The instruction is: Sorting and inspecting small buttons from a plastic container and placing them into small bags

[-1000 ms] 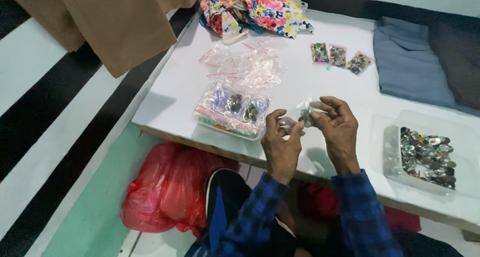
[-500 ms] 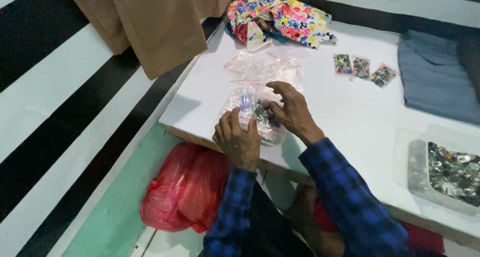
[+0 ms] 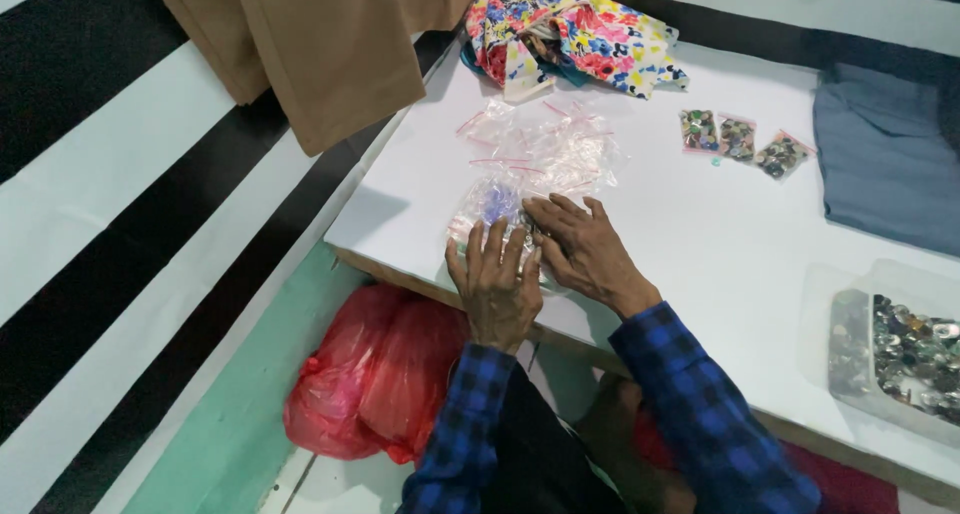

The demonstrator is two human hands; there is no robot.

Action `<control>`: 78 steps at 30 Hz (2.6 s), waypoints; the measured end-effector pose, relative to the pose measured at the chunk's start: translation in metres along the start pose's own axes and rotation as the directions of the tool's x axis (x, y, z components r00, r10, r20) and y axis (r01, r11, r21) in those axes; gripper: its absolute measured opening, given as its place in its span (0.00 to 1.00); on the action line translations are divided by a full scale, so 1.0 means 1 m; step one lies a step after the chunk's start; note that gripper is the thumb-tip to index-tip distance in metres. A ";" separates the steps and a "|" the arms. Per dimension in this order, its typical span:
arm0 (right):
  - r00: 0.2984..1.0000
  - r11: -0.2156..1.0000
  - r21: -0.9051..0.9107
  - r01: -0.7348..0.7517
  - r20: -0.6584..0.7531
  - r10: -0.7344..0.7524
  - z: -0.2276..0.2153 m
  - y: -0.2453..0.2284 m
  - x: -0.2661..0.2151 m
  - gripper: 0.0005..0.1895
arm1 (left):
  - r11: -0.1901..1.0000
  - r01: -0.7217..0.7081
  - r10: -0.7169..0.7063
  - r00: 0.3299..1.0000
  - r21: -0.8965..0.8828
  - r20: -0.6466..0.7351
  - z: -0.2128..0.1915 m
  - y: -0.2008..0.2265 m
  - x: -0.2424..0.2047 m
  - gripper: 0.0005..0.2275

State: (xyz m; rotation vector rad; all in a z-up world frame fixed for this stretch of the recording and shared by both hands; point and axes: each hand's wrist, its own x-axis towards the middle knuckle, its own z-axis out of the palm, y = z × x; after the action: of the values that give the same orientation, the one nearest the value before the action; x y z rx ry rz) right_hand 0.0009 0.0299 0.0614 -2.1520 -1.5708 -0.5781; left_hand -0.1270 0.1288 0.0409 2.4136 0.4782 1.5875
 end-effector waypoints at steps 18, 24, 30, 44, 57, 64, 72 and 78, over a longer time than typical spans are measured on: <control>0.997 0.999 0.010 0.041 -0.071 -0.040 0.012 0.014 -0.008 0.26 | 0.991 -0.036 0.036 0.999 0.127 -0.002 0.008 0.007 -0.010 0.17; 0.999 1.000 -0.021 0.016 -0.049 -0.017 0.001 0.010 -0.006 0.27 | 0.982 -0.102 0.107 0.994 0.158 -0.025 0.011 0.007 -0.008 0.19; 0.998 1.000 -0.014 -0.019 -0.057 0.019 0.009 0.012 -0.009 0.27 | 0.978 -0.118 0.128 0.990 0.169 -0.051 0.021 0.002 -0.011 0.21; 0.966 0.996 0.015 -0.085 -0.242 0.086 -0.032 0.005 -0.010 0.32 | 0.999 -0.035 0.032 0.996 -0.030 -0.081 -0.006 0.032 0.000 0.29; 0.754 0.756 -0.055 -0.653 0.054 0.655 -0.263 0.104 -0.185 0.09 | 0.620 -0.264 0.480 0.872 -0.739 0.092 0.022 0.243 -0.014 0.04; 0.345 0.484 -0.431 -0.761 0.363 0.866 -0.274 0.138 -0.251 0.11 | 0.588 -0.260 0.708 0.623 -0.766 0.333 0.120 0.322 -0.047 0.12; 0.428 0.526 -0.404 -0.748 0.312 0.848 -0.229 0.169 -0.292 0.13 | 0.682 -0.386 0.728 0.270 -0.621 0.631 0.164 0.340 -0.064 0.18; 0.444 0.543 -0.464 -0.700 0.312 0.840 -0.228 0.168 -0.306 0.16 | 0.678 -0.434 0.728 0.287 -0.594 0.622 0.157 0.345 -0.064 0.17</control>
State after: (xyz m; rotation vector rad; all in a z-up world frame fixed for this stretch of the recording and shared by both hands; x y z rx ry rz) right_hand 0.0565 -0.3834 0.0675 -3.0696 -0.4477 0.1395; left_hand 0.0460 -0.2147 0.0451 2.7983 -0.9206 0.3099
